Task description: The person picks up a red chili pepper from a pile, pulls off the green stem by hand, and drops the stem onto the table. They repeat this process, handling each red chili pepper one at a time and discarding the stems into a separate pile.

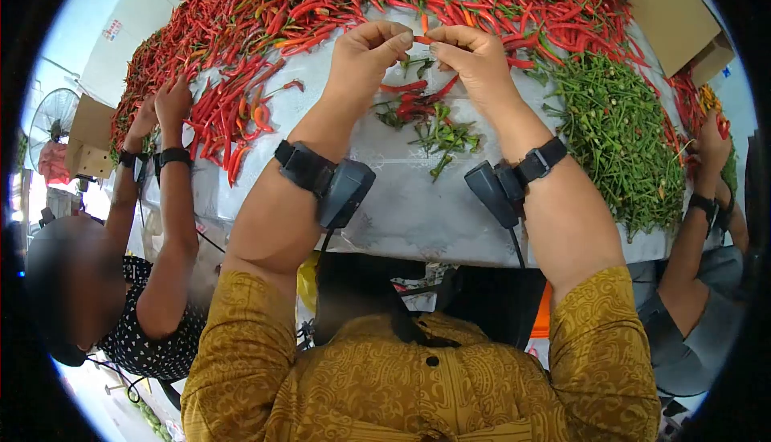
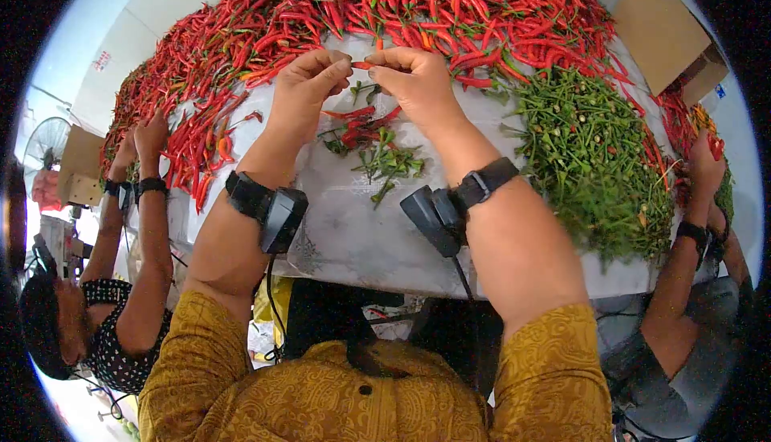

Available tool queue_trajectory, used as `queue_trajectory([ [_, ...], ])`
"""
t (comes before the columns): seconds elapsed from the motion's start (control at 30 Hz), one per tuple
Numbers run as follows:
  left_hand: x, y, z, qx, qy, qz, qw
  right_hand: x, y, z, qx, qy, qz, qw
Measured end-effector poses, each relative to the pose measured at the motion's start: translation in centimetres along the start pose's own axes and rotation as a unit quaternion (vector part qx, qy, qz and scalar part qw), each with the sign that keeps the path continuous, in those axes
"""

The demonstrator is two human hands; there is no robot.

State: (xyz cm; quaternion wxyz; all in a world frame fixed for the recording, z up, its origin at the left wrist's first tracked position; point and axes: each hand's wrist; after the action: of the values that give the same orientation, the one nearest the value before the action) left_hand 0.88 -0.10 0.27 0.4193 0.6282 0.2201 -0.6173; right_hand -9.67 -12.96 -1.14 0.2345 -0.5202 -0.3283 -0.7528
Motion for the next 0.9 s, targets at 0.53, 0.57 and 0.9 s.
queue_trajectory([
  [0.53,0.7,0.1,-0.1,0.031,0.201,0.008,0.979,-0.6,0.5,-0.4,-0.033,0.116,0.036,0.992],
  [0.57,0.8,0.1,0.0,0.030,0.185,0.017,0.982,-0.5,0.4,-0.4,-0.034,0.116,0.035,0.992],
  [0.9,0.2,0.0,-0.1,0.087,0.157,-0.002,0.984,-0.4,0.5,-0.5,-0.044,0.170,0.103,0.979],
])
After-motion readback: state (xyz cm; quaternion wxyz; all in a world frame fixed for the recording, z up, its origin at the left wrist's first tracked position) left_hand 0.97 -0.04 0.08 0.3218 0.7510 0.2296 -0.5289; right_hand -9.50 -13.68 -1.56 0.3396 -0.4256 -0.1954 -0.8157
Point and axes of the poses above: each hand's wrist, its own y-axis towards the middle knuckle, its own z-axis out of the palm, x = y × z, and after that the axes turned 14 degrees about -x, right-handed
